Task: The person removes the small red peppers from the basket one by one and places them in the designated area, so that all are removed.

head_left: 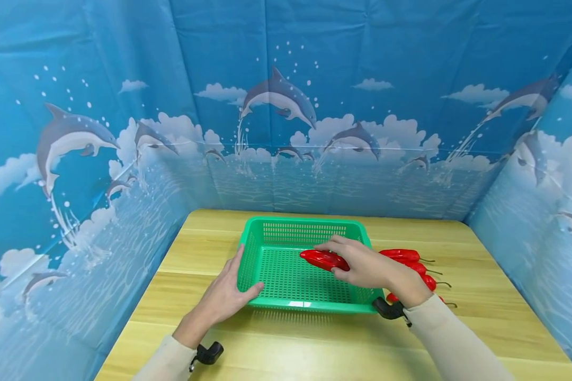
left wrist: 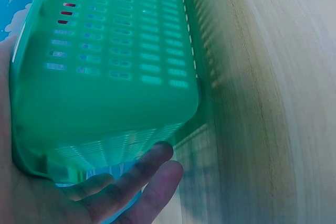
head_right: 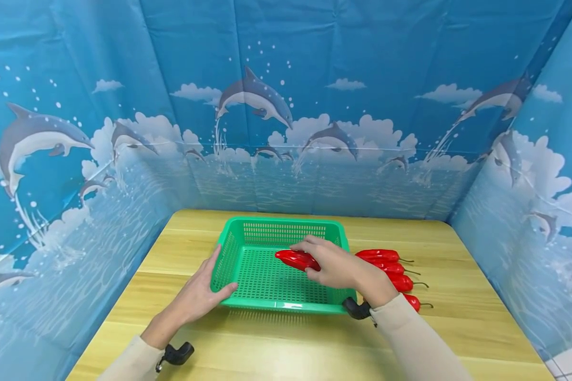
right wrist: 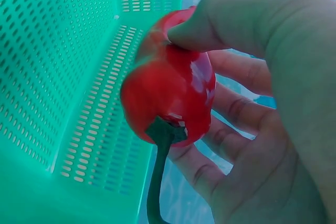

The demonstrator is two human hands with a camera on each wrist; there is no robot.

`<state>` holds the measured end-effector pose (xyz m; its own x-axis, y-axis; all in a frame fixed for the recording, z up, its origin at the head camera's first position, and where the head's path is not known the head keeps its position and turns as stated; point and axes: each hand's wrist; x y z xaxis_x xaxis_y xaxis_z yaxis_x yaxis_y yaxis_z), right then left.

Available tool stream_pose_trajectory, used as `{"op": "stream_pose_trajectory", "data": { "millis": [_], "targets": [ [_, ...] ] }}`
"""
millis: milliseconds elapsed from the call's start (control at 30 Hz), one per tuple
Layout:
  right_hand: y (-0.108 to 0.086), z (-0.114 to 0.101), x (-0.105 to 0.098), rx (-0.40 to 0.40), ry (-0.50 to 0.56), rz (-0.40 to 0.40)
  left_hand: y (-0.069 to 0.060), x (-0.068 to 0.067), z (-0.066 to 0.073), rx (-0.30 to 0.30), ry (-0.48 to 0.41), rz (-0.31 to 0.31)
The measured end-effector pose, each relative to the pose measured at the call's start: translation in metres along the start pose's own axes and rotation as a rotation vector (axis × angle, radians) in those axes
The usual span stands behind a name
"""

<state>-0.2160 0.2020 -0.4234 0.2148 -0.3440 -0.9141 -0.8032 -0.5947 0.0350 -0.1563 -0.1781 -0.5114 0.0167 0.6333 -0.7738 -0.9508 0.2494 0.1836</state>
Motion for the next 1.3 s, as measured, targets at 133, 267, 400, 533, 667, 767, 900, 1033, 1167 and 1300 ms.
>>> {"op": "stream_pose_trajectory", "data": {
  "millis": [133,267,400,533,667,767,900,1033,1167,1300],
  "targets": [
    [-0.005,0.005,-0.001,0.011,0.003,0.0,0.001,0.0,0.0,0.003,-0.005,0.0],
    [-0.011,0.011,-0.002,0.033,0.002,-0.004,0.002,0.0,0.001,-0.002,-0.01,0.0],
    [-0.016,0.016,-0.003,0.04,0.006,-0.003,0.002,0.0,0.001,-0.005,-0.01,-0.002],
    [-0.02,0.02,-0.003,0.038,-0.004,0.003,0.001,0.0,0.0,-0.005,-0.008,-0.001],
    [-0.027,0.024,-0.002,0.051,-0.014,0.002,-0.001,0.0,0.0,-0.004,-0.014,-0.002],
    [-0.033,0.027,-0.003,0.069,-0.013,-0.002,-0.001,0.0,0.0,0.0,-0.019,-0.006],
    [-0.039,0.03,-0.005,0.078,-0.02,0.004,-0.001,0.0,0.0,0.001,-0.021,-0.005],
    [-0.043,0.031,-0.009,0.076,-0.031,0.02,0.0,0.0,-0.001,0.001,-0.015,-0.005],
    [-0.047,0.032,-0.013,0.075,-0.042,0.038,0.001,0.0,-0.001,0.001,-0.01,-0.005],
    [-0.049,0.033,-0.017,0.076,-0.043,0.042,0.001,-0.001,-0.002,0.003,-0.012,-0.003]
  ]
}}
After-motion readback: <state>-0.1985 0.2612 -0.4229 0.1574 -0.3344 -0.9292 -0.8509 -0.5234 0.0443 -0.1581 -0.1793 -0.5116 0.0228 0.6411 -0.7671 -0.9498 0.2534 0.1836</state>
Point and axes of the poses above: each hand's wrist, its own y-axis towards the middle knuckle, its own x-axis out of the palm, z = x × y, and after that the axes turned 10 degrees about x, right-handed
